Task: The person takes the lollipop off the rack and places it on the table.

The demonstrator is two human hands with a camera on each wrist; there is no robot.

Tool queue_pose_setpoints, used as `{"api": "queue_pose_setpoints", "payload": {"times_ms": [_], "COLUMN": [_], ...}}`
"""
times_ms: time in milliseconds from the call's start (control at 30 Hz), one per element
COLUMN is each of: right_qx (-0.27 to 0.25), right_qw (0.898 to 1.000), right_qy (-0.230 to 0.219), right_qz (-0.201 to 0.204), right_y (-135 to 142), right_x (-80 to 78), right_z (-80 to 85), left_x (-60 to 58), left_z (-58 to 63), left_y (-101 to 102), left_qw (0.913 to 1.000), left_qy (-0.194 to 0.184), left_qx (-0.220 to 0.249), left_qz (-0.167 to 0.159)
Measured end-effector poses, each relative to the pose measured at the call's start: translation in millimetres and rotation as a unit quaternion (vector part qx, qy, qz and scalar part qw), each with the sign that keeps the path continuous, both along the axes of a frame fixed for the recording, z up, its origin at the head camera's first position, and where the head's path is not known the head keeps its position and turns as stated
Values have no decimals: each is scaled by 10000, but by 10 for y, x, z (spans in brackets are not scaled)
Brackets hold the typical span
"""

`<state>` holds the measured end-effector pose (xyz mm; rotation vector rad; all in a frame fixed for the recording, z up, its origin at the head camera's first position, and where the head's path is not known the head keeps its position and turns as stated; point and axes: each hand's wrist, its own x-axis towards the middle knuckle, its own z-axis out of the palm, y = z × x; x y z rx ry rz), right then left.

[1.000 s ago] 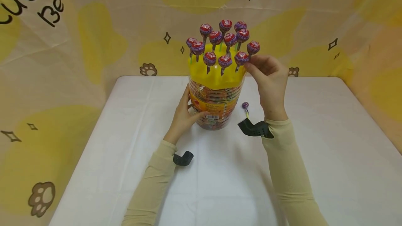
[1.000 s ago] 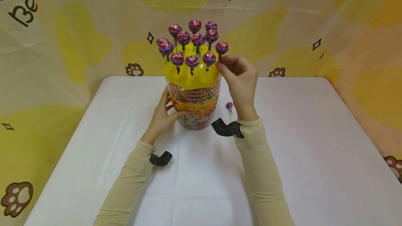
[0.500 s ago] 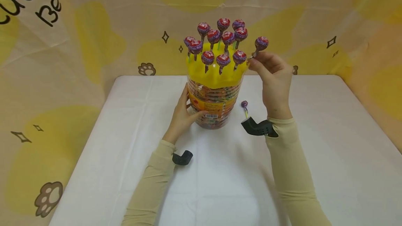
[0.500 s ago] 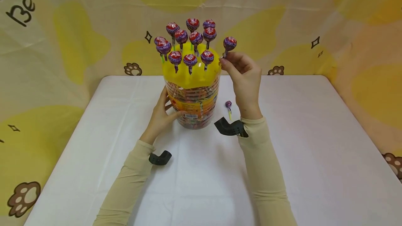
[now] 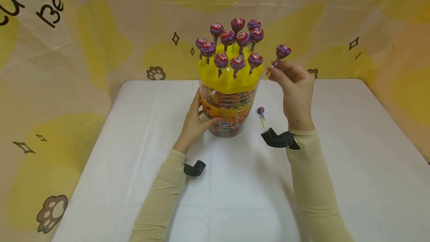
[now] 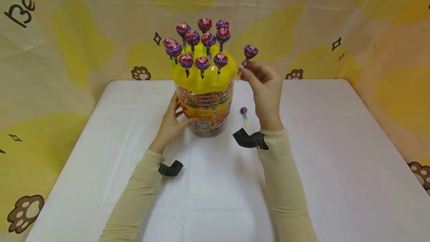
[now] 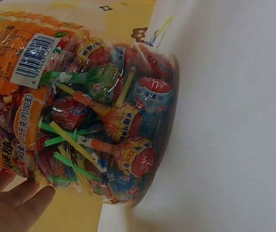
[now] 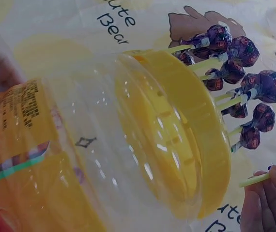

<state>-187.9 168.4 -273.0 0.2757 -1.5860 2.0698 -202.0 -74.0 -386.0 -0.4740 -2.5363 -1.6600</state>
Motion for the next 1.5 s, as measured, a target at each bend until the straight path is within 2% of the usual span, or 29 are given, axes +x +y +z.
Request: {"api": "queue_pose_setpoints", "payload": {"times_ms": [200, 433, 533, 767, 1067, 1200, 1367, 1500], "right_qx": [-13, 232, 331, 591, 953, 1161, 1252, 1444], "right_qw": [10000, 9991, 9980, 9916, 9818, 9715, 9461, 9302], "right_qy": [-48, -209, -407, -1122, -1638, -2061, -2936, -3294], "right_qz": [-19, -281, -363, -260, -128, 120, 550, 736], "right_y": [93, 256, 316, 459, 612, 724, 835, 892], "right_x": [-1, 5, 18, 29, -81, -160, -216, -226], "right_z": [-122, -293, -383, -598, -840, -1073, -1336, -1445], "left_x": [-8, -18, -14, -15, -22, -31, -33, -28], "left_z": [-5, -16, -17, -15, 7, 7, 2, -10], "left_y": [5, 2, -5, -1, 5, -1, -4, 15], "left_qw": [10000, 10000, 10000, 10000, 9999, 9999, 10000, 10000], "left_qy": [-31, 1, -12, -47, -159, -136, -10, -9], "left_qx": [6, 17, 3, -37, -36, -37, 9, 7], "left_qz": [-8, -27, -19, -55, -6, 0, -67, -73]}}
